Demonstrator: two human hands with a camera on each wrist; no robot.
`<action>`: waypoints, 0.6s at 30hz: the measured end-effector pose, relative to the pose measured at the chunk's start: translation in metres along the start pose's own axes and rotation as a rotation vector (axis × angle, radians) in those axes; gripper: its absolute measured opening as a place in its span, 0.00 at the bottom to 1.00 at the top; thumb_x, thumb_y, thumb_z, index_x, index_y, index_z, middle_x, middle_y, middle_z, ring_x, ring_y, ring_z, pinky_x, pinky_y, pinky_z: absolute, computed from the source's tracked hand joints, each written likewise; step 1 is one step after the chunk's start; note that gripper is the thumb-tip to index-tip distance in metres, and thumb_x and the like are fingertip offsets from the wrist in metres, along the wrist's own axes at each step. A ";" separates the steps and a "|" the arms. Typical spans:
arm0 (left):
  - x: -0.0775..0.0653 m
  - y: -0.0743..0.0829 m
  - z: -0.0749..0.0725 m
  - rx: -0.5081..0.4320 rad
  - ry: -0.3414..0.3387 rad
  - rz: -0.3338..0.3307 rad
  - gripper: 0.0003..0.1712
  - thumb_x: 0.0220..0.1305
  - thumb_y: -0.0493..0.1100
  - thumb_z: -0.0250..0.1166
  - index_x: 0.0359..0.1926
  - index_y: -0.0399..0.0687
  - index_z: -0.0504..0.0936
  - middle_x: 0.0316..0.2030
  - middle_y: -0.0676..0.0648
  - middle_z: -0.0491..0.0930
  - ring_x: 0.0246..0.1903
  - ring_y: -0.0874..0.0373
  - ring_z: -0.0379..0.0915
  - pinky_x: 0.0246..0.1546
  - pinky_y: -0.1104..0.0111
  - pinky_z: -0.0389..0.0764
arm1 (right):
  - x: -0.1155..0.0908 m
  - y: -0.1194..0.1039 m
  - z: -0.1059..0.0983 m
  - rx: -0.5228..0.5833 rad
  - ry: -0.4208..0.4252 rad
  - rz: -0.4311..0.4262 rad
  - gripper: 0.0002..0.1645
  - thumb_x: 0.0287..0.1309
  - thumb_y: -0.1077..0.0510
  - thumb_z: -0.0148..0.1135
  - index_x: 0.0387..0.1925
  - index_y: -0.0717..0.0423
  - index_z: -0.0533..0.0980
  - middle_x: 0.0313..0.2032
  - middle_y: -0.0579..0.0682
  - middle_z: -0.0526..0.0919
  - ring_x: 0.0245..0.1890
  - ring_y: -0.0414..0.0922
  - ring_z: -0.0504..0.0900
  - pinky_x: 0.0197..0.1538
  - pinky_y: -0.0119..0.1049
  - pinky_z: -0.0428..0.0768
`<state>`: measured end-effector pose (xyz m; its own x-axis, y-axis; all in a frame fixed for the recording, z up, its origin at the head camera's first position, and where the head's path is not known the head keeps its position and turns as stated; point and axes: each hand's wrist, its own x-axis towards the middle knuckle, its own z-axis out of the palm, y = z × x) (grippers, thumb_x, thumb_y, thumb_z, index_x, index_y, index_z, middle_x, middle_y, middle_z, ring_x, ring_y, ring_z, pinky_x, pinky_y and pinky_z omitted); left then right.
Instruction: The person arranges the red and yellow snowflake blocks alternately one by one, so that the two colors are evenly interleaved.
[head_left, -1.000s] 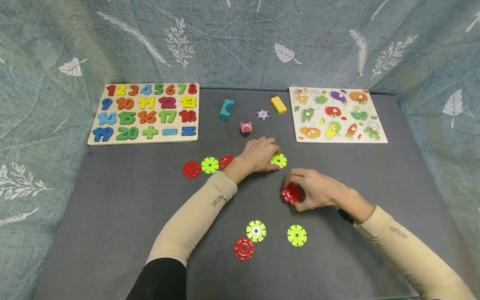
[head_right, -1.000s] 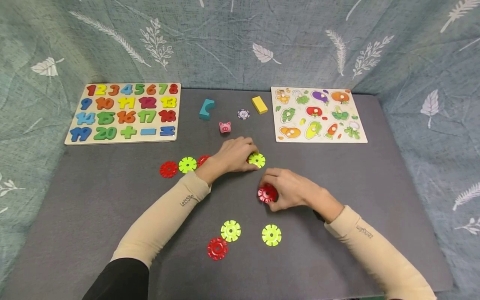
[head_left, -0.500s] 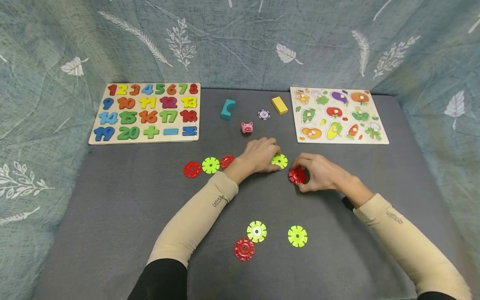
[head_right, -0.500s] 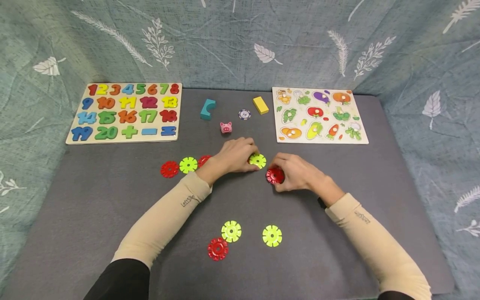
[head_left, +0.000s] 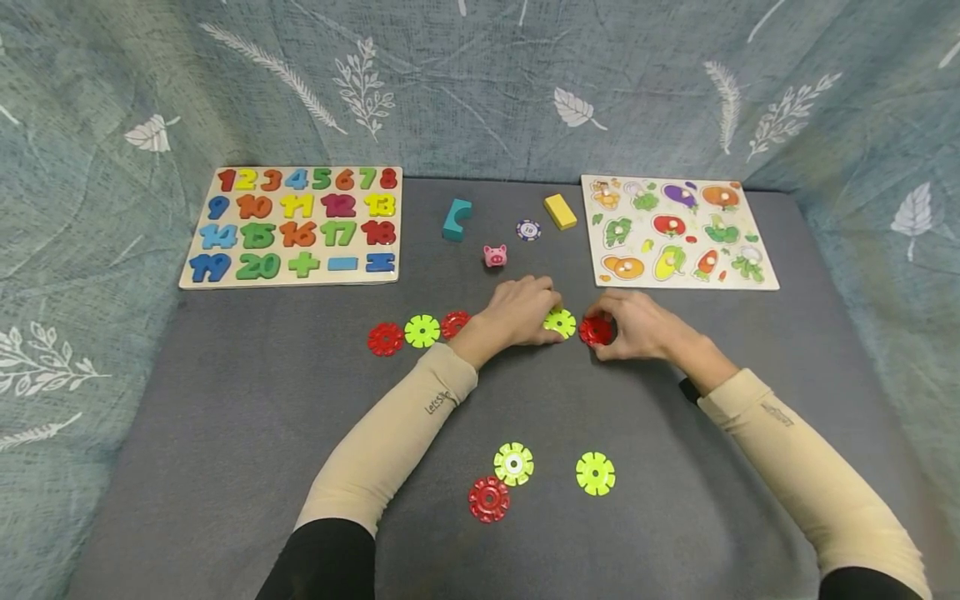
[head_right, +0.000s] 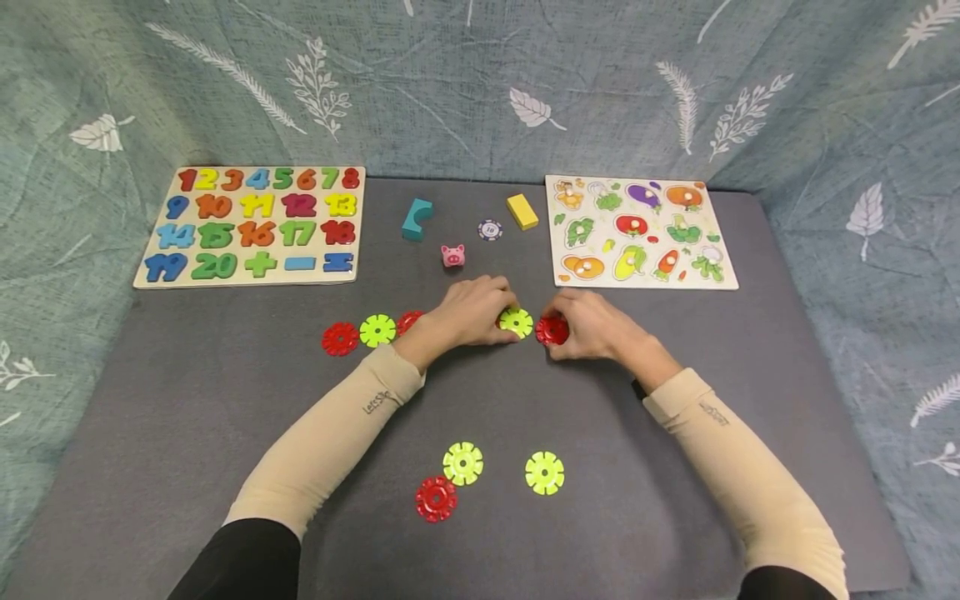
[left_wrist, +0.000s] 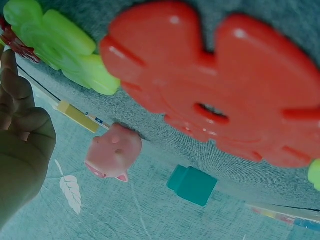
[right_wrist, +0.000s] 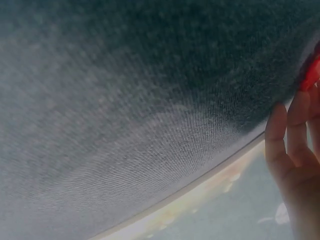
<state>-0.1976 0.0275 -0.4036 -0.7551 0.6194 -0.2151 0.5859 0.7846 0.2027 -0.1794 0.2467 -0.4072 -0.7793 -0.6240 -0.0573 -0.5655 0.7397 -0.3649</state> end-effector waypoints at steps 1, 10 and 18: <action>0.000 0.000 0.000 0.000 -0.004 -0.002 0.30 0.57 0.65 0.65 0.54 0.55 0.81 0.46 0.52 0.75 0.43 0.58 0.71 0.41 0.62 0.76 | 0.001 0.000 0.000 -0.004 -0.002 0.004 0.28 0.36 0.51 0.75 0.42 0.58 0.81 0.36 0.48 0.82 0.31 0.40 0.76 0.35 0.34 0.75; 0.000 -0.001 0.000 -0.009 -0.018 -0.004 0.30 0.57 0.65 0.65 0.55 0.56 0.80 0.47 0.52 0.75 0.43 0.58 0.70 0.42 0.63 0.76 | 0.007 -0.003 -0.002 -0.014 -0.029 0.017 0.26 0.39 0.51 0.74 0.43 0.58 0.82 0.39 0.51 0.81 0.32 0.41 0.76 0.36 0.35 0.76; 0.000 0.000 0.000 -0.008 -0.016 -0.003 0.30 0.57 0.65 0.65 0.56 0.56 0.80 0.48 0.52 0.75 0.43 0.58 0.70 0.42 0.62 0.76 | 0.009 -0.003 -0.004 0.002 -0.057 0.033 0.25 0.40 0.52 0.75 0.43 0.58 0.82 0.39 0.52 0.80 0.34 0.44 0.77 0.39 0.38 0.76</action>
<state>-0.1975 0.0273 -0.4034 -0.7523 0.6171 -0.2306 0.5810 0.7865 0.2093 -0.1860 0.2401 -0.4026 -0.7811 -0.6123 -0.1222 -0.5390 0.7600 -0.3633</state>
